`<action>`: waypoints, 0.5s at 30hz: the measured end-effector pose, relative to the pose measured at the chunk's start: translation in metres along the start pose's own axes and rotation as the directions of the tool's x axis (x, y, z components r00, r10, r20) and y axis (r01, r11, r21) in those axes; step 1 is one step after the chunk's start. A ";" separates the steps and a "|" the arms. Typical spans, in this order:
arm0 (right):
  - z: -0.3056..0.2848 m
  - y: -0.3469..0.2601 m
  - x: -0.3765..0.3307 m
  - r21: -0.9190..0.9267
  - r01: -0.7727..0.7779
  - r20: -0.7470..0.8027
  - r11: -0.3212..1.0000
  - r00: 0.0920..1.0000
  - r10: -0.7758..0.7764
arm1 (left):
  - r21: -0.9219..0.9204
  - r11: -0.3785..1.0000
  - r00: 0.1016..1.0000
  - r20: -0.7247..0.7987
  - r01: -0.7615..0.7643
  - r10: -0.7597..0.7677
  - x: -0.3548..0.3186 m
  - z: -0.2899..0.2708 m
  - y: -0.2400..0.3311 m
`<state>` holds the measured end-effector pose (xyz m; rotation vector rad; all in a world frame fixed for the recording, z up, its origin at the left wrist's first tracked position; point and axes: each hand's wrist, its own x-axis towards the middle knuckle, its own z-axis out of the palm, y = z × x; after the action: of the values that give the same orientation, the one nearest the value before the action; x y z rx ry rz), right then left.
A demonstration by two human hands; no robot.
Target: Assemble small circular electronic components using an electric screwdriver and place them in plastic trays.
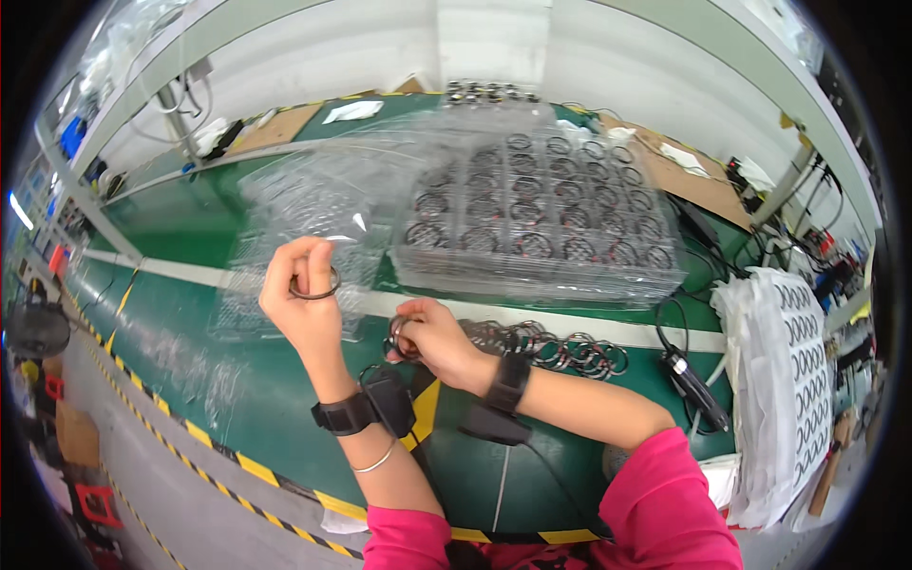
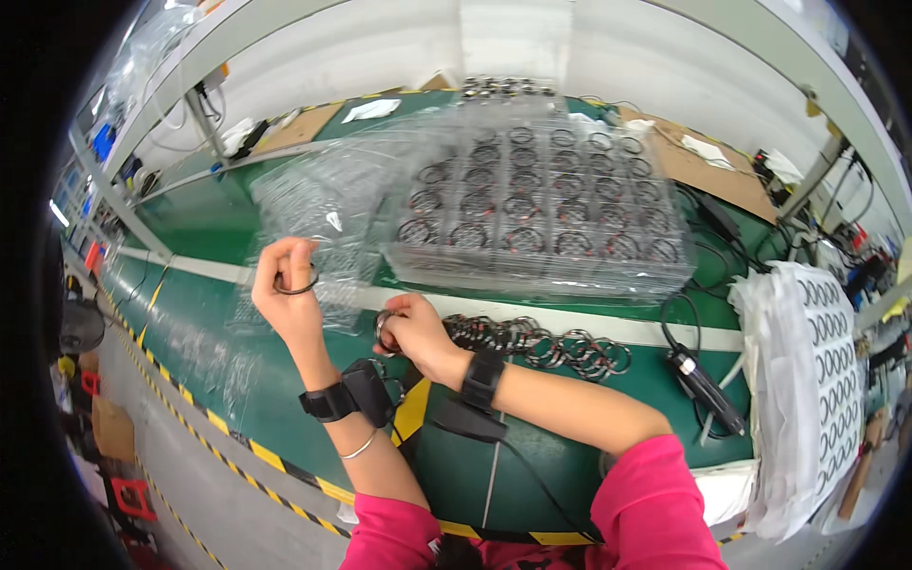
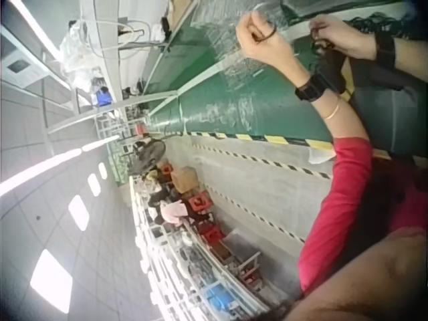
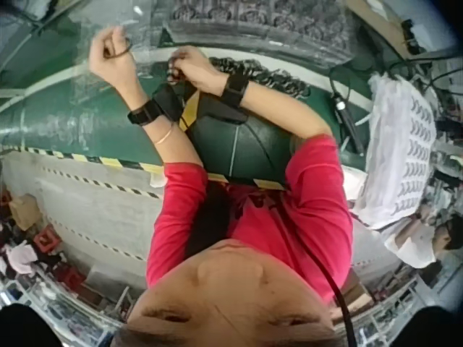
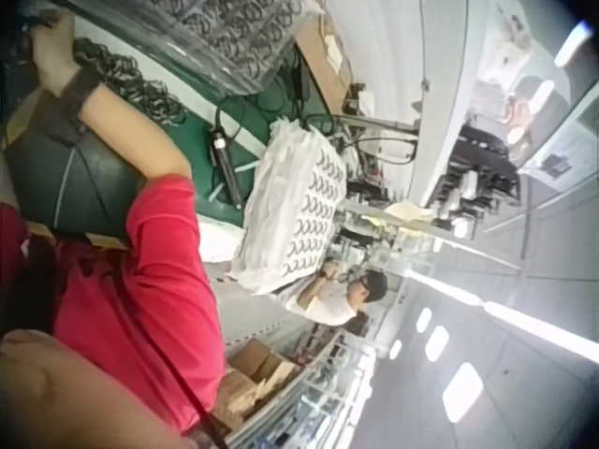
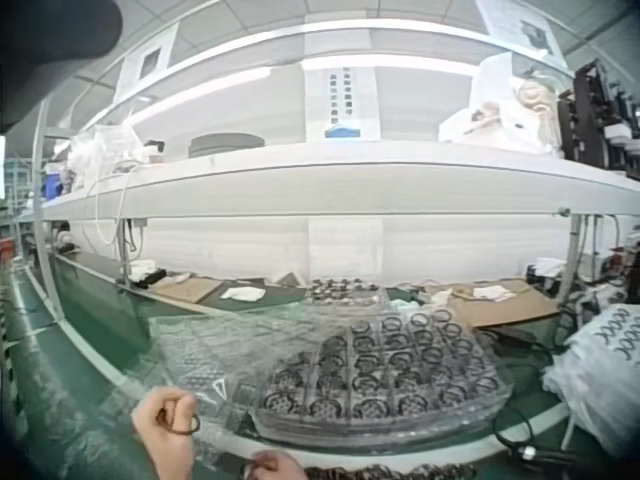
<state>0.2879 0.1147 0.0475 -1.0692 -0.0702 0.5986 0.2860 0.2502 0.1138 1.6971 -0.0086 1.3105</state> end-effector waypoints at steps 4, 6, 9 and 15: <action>-0.048 -0.041 -0.066 -0.305 0.094 0.128 0.948 0.990 -0.057 | -0.046 0.998 0.949 0.315 0.049 -0.032 -0.017 0.033 -0.016; -0.070 -0.060 -0.097 -0.371 0.149 0.132 0.917 0.986 -0.107 | 0.004 1.000 0.877 0.479 0.023 -0.022 -0.024 0.051 -0.010; -0.079 -0.101 -0.138 -0.521 0.084 -0.015 0.849 0.994 -0.107 | 0.057 0.998 0.878 0.478 0.001 -0.028 -0.033 0.066 -0.009; -0.139 -0.156 -0.151 -0.906 0.239 -0.043 0.349 0.769 -0.638 | 0.172 0.973 0.925 0.372 -0.151 0.078 -0.030 0.072 -0.016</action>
<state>0.2747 -0.1240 0.1441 -2.0830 -0.3445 -0.2868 0.3351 0.1955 0.0837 2.1201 -0.2043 1.0902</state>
